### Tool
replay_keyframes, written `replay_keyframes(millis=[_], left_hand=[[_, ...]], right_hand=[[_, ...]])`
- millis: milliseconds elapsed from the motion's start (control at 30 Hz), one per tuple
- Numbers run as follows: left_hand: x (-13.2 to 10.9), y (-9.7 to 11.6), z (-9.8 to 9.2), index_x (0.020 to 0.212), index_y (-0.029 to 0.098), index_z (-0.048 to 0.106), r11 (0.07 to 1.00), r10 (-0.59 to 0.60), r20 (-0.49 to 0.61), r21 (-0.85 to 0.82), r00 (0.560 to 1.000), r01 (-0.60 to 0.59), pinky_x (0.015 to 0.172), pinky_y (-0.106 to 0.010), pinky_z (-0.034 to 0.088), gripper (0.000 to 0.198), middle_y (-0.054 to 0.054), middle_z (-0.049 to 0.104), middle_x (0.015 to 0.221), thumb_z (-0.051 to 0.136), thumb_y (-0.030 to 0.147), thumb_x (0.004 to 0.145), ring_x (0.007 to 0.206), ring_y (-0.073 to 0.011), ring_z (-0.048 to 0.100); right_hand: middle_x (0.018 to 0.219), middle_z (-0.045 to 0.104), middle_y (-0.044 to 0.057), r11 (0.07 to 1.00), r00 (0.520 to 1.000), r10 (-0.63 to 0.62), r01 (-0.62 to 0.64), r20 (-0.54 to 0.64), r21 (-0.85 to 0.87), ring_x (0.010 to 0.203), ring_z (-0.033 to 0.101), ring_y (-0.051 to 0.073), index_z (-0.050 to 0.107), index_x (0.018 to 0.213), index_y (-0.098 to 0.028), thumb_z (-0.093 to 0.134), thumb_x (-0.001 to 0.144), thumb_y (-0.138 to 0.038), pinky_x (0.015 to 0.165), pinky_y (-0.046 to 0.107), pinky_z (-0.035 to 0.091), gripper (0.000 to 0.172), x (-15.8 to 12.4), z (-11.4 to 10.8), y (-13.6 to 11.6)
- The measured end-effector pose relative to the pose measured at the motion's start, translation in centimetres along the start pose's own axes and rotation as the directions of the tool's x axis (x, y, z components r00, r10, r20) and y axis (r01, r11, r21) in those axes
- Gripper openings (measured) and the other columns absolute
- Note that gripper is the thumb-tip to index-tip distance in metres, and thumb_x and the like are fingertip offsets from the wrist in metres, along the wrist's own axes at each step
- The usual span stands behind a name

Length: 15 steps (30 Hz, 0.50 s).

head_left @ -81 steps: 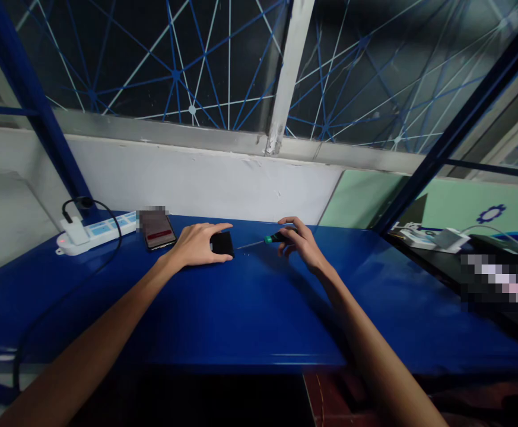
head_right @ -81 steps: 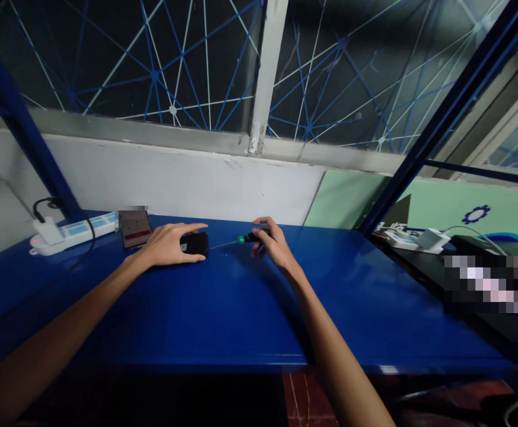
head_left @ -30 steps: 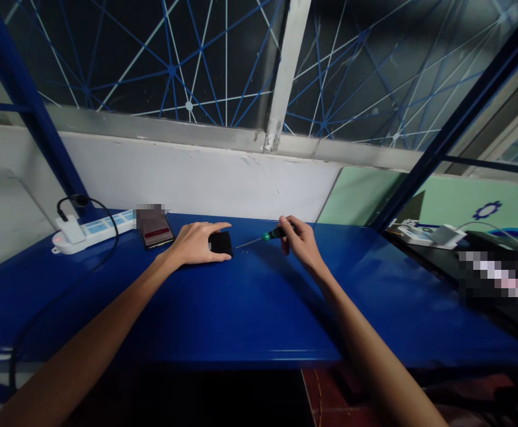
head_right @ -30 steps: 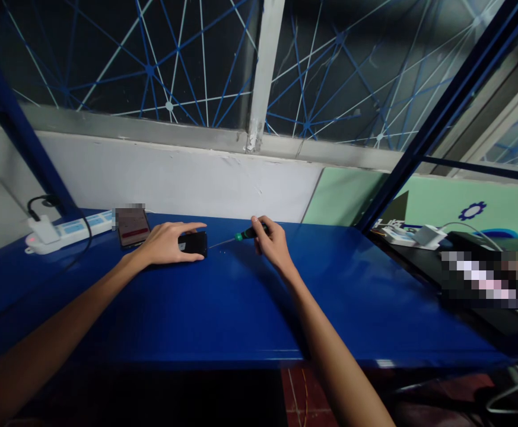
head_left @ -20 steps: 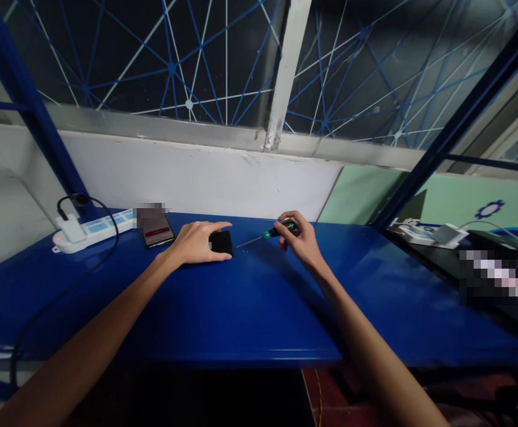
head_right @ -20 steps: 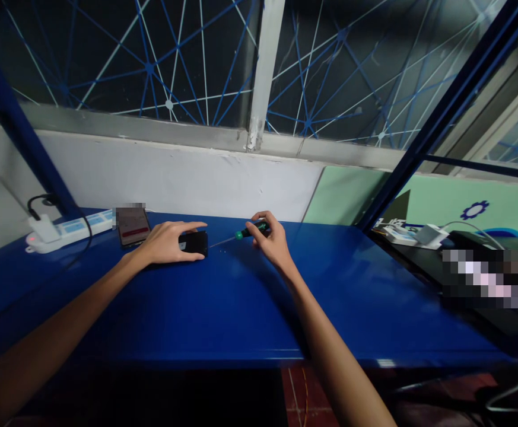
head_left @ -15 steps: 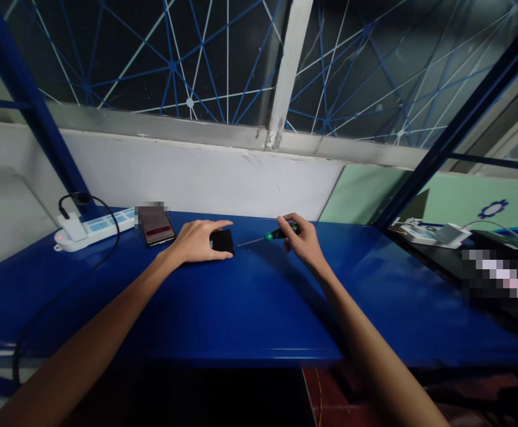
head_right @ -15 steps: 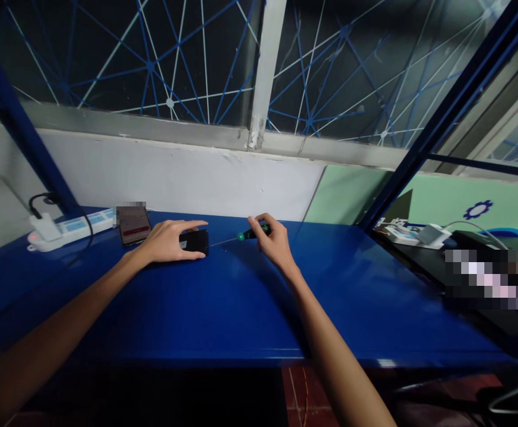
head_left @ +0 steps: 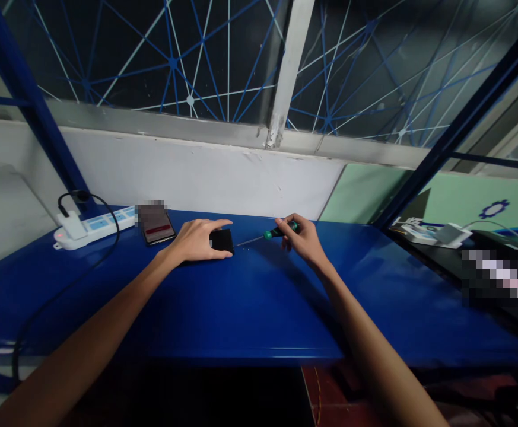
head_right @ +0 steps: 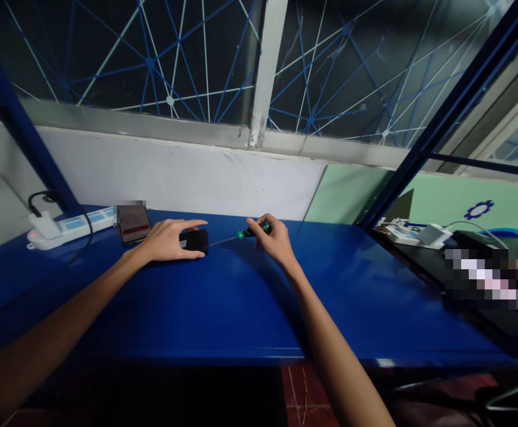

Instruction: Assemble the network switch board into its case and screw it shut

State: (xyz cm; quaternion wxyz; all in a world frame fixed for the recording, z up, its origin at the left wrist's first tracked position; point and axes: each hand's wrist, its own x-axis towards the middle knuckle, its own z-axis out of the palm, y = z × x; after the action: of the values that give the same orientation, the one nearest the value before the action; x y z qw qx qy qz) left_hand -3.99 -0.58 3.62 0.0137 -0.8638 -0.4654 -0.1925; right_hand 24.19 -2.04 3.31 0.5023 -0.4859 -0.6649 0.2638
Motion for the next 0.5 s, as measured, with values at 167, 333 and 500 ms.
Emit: replay_keyframes(millis=[167,333,500], left_hand=[[0.03,-0.14,0.19,0.136,0.03,0.054,1.0,0.006,-0.002,0.008,1.0,-0.006,0.084,-0.04,0.053,0.078,-0.007,0.072,0.113,0.067,0.065,0.067,0.101,-0.0302,0.068],[-0.01,-0.31,0.15,0.136,0.03,0.054,1.0,0.009,-0.003,0.005,1.0,-0.009,0.083,-0.039,0.053,0.077,-0.008,0.072,0.112,0.067,0.065,0.068,0.101,-0.0296,0.068],[0.0,-0.31,0.15,0.136,0.031,0.053,1.0,0.011,0.004,-0.007,1.0,-0.011,0.082,-0.041,0.053,0.079,-0.008,0.072,0.112,0.067,0.066,0.068,0.101,-0.03,0.068]], right_hand=[[0.058,0.059,0.0,0.998,0.996,0.059,-0.06,0.066,0.022,0.049,0.059,0.014,0.051,0.079,-0.02,0.056,0.087,-0.055,0.043,0.024,0.043,0.036,-0.03,-0.16,-0.15],[0.061,0.06,-0.002,0.977,0.989,0.073,-0.096,0.127,0.191,0.052,0.059,0.015,0.047,0.091,-0.022,0.067,0.079,-0.039,0.042,0.025,0.043,0.028,-0.03,-0.03,-0.45],[0.05,0.057,-0.005,0.988,0.999,0.043,-0.047,0.033,0.15,0.04,0.053,0.013,0.047,0.085,-0.022,0.072,0.077,-0.047,0.04,0.025,0.04,0.036,0.01,0.2,-0.24]])
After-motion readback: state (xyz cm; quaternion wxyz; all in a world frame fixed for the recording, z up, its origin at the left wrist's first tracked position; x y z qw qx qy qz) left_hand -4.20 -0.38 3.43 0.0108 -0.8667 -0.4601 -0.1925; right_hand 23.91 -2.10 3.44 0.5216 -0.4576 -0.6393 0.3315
